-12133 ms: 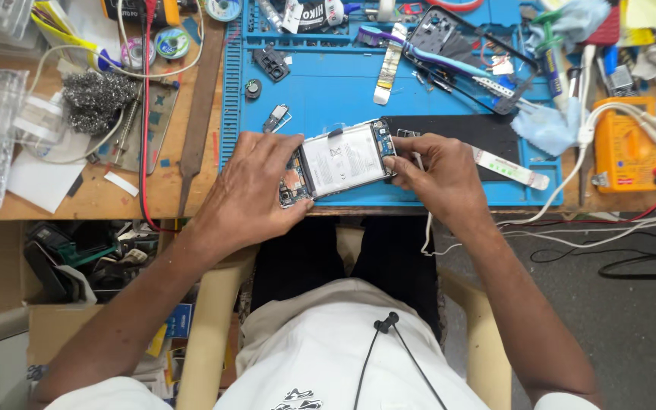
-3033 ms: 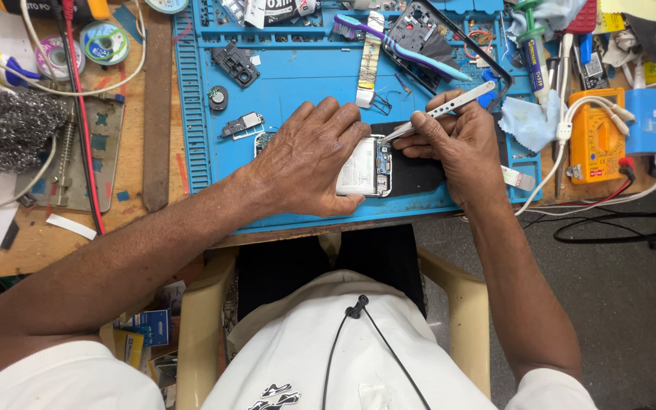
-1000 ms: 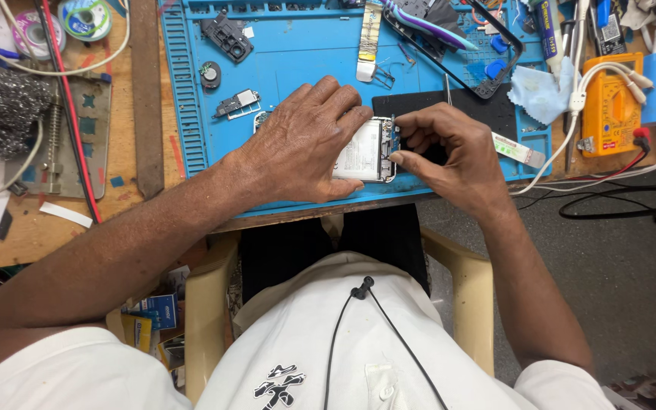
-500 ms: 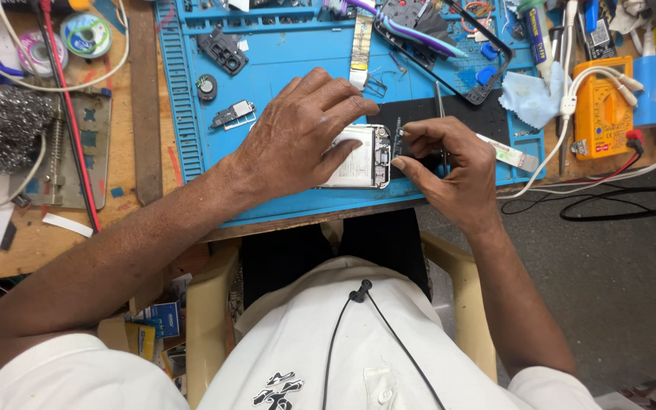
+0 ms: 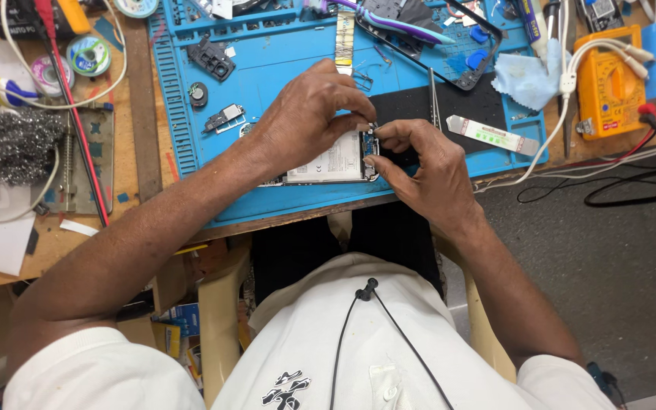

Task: The person disassembles a smartphone on a blue repair mat, prying open the casing and lifting out the battery. They brush the internal components with a toothbrush, apply liquid from a small bottle, and continue manipulating the battery and internal parts by hand.

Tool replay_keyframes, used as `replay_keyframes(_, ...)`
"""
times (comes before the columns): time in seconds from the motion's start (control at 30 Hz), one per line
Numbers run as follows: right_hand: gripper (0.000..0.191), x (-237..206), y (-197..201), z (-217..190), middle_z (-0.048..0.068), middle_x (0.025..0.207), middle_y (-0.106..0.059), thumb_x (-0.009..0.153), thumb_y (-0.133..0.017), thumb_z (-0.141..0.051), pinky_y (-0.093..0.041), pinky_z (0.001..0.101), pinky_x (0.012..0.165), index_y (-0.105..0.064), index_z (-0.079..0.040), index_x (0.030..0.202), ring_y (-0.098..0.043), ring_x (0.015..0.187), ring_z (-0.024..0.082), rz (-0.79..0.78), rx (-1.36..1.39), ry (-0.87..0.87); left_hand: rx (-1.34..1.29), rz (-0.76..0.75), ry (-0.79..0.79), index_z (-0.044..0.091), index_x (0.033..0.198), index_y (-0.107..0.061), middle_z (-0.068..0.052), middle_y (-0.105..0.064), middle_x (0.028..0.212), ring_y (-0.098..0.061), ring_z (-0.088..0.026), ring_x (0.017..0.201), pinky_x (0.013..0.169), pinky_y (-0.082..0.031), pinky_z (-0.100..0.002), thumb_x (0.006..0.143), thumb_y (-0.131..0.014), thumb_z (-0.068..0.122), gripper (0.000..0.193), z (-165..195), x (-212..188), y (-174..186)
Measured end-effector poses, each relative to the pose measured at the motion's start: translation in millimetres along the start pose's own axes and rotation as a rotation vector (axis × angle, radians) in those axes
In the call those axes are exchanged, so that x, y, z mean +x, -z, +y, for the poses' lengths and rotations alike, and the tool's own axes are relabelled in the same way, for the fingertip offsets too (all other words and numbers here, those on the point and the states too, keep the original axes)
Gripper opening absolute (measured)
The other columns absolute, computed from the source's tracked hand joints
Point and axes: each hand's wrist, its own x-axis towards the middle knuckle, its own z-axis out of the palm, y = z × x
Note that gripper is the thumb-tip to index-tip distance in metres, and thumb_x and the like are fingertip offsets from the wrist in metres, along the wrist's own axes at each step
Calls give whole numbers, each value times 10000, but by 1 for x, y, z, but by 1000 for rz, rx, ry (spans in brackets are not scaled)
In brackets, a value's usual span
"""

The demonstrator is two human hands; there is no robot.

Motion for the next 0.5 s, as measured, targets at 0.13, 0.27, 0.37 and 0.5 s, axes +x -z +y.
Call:
replay_keyframes(0.13, 374, -7, 0, 4, 118, 1102, -708, 911, -862, -121, -627, 306, 814, -634, -29, 1193, -739, 963, 202, 67, -40, 20, -27, -56, 38, 121, 927, -803, -4, -716, 807, -601, -169, 853, 781, -535, -365, 894, -800, 189, 75, -7, 7, -6)
replay_keyframes(0.27, 356, -11, 0, 6, 98, 1060, -720, 892, -875, -122, -619, 304, 799, -657, -33, 1159, -740, 936, 186, 106, -17, -50, -33, -79, 11, 132, 922, -803, 7, -717, 825, -601, -170, 869, 785, -533, -371, 899, -799, 207, 78, -12, 14, -11)
replay_keyframes(0.37, 329, -10, 3, 8, 90, 1070, -731, 899, -866, -108, -626, 298, 811, -673, -34, 1156, -743, 948, 169, 117, 29, -85, -36, -78, -6, 138, 924, -806, 0, -690, 822, -592, -179, 874, 783, -537, -371, 884, -804, 223, 94, -14, 19, -11)
replay_keyframes(0.5, 294, -5, 7, 9, 99, 1082, -728, 891, -858, -107, -631, 294, 809, -707, -26, 1131, -742, 954, 166, 94, 70, -123, -29, -102, 12, 142, 936, -807, 5, -659, 829, -589, -181, 891, 790, -536, -377, 885, -803, 226, 99, -16, 23, -12)
